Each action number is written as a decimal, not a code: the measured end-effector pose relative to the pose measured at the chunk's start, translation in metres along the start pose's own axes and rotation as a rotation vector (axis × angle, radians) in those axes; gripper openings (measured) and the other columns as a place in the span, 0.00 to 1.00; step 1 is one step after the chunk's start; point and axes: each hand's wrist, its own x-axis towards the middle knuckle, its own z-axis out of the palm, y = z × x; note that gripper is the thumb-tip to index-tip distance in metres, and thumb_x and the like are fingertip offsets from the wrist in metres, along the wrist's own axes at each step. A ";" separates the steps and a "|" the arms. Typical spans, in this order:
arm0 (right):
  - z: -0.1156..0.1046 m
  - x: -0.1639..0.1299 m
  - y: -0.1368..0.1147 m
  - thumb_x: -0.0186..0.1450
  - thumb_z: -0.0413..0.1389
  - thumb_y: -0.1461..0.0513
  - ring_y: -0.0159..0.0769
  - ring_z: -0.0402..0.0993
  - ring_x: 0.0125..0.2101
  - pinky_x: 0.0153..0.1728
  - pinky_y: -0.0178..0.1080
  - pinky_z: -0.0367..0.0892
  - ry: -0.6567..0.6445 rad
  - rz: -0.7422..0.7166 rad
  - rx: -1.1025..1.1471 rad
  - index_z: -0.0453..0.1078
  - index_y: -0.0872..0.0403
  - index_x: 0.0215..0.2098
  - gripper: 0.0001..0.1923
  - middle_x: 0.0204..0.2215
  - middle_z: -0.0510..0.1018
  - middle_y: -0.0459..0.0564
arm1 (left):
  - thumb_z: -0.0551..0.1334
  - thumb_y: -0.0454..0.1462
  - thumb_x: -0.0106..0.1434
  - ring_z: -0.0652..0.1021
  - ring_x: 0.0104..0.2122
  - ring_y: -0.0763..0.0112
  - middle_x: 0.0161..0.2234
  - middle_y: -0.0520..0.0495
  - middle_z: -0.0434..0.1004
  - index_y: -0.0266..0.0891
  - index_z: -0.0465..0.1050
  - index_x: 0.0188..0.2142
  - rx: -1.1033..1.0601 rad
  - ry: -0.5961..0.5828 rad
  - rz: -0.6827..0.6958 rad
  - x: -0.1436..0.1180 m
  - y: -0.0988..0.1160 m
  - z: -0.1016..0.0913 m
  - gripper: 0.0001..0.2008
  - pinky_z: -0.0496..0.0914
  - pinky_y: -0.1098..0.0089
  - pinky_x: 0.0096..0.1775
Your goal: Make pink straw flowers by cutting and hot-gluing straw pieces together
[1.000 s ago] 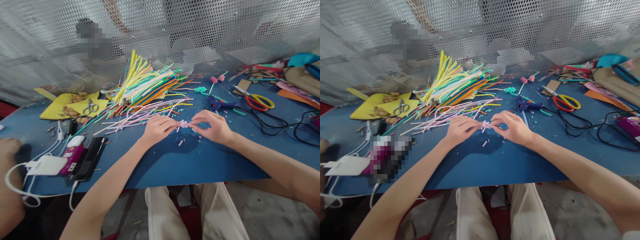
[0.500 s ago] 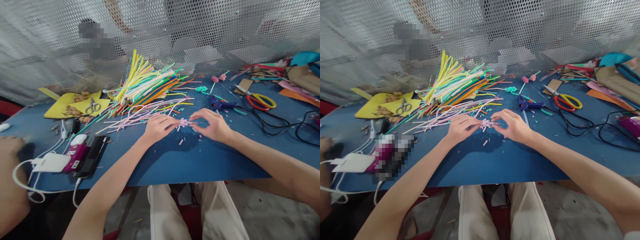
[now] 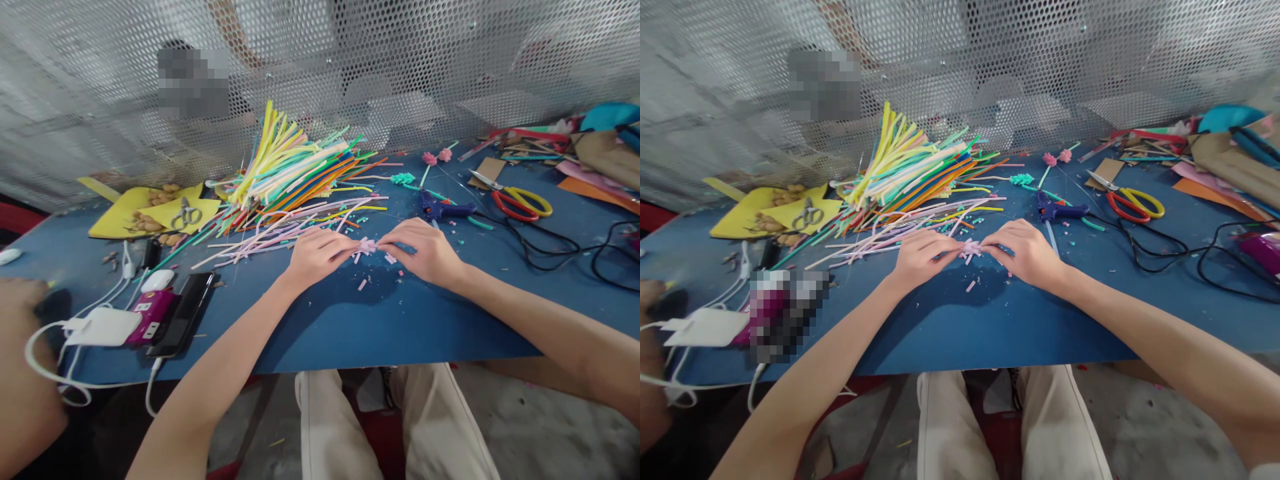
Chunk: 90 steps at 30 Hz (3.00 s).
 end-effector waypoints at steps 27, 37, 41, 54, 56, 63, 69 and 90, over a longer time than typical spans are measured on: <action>-0.008 0.008 0.028 0.70 0.56 0.54 0.40 0.77 0.36 0.43 0.46 0.68 0.099 0.134 -0.125 0.75 0.51 0.43 0.11 0.36 0.83 0.50 | 0.66 0.41 0.69 0.82 0.38 0.72 0.38 0.50 0.85 0.44 0.80 0.42 0.006 0.063 -0.137 0.000 -0.008 0.004 0.06 0.72 0.68 0.43; -0.013 0.009 0.045 0.71 0.54 0.54 0.41 0.76 0.36 0.43 0.46 0.67 0.148 0.174 -0.172 0.75 0.52 0.41 0.12 0.33 0.82 0.50 | 0.65 0.43 0.69 0.80 0.34 0.73 0.37 0.49 0.84 0.44 0.81 0.43 0.030 -0.004 -0.155 0.024 -0.007 -0.006 0.08 0.71 0.68 0.42; -0.021 0.007 0.051 0.74 0.48 0.51 0.41 0.77 0.35 0.42 0.45 0.66 0.161 0.186 -0.191 0.77 0.51 0.38 0.19 0.31 0.82 0.49 | 0.64 0.41 0.70 0.81 0.38 0.71 0.39 0.50 0.84 0.45 0.80 0.44 0.046 0.023 -0.133 0.035 0.000 -0.002 0.07 0.72 0.68 0.43; -0.022 0.009 0.046 0.76 0.35 0.44 0.35 0.79 0.31 0.34 0.38 0.66 -0.033 0.206 -0.067 0.78 0.53 0.32 0.36 0.27 0.81 0.49 | 0.67 0.40 0.67 0.83 0.39 0.71 0.38 0.51 0.85 0.45 0.80 0.42 0.033 0.075 -0.153 0.015 0.015 0.007 0.05 0.74 0.67 0.44; -0.018 0.011 0.043 0.76 0.35 0.45 0.35 0.79 0.31 0.35 0.38 0.66 -0.038 0.186 -0.064 0.78 0.53 0.32 0.36 0.26 0.81 0.49 | 0.67 0.40 0.67 0.83 0.39 0.71 0.38 0.51 0.85 0.45 0.81 0.41 0.030 0.085 -0.165 0.016 0.014 0.005 0.05 0.74 0.67 0.44; -0.010 0.009 0.041 0.76 0.33 0.47 0.34 0.78 0.28 0.34 0.39 0.66 0.053 0.078 0.038 0.77 0.54 0.29 0.37 0.25 0.81 0.49 | 0.67 0.41 0.67 0.82 0.34 0.72 0.36 0.48 0.85 0.41 0.82 0.39 0.008 0.104 -0.216 0.016 0.012 0.005 0.07 0.75 0.71 0.39; -0.005 0.008 0.034 0.77 0.36 0.50 0.32 0.76 0.26 0.32 0.37 0.65 0.079 0.162 0.092 0.78 0.54 0.37 0.31 0.25 0.81 0.48 | 0.68 0.41 0.66 0.83 0.36 0.72 0.37 0.50 0.85 0.44 0.82 0.41 -0.014 0.070 -0.231 0.011 0.012 0.007 0.05 0.76 0.71 0.42; -0.013 -0.002 0.035 0.74 0.47 0.54 0.29 0.69 0.19 0.27 0.36 0.64 0.145 0.149 -0.055 0.78 0.54 0.37 0.21 0.20 0.77 0.45 | 0.66 0.41 0.68 0.83 0.40 0.70 0.40 0.49 0.85 0.45 0.81 0.42 0.007 0.105 -0.300 0.009 0.000 0.002 0.06 0.75 0.68 0.43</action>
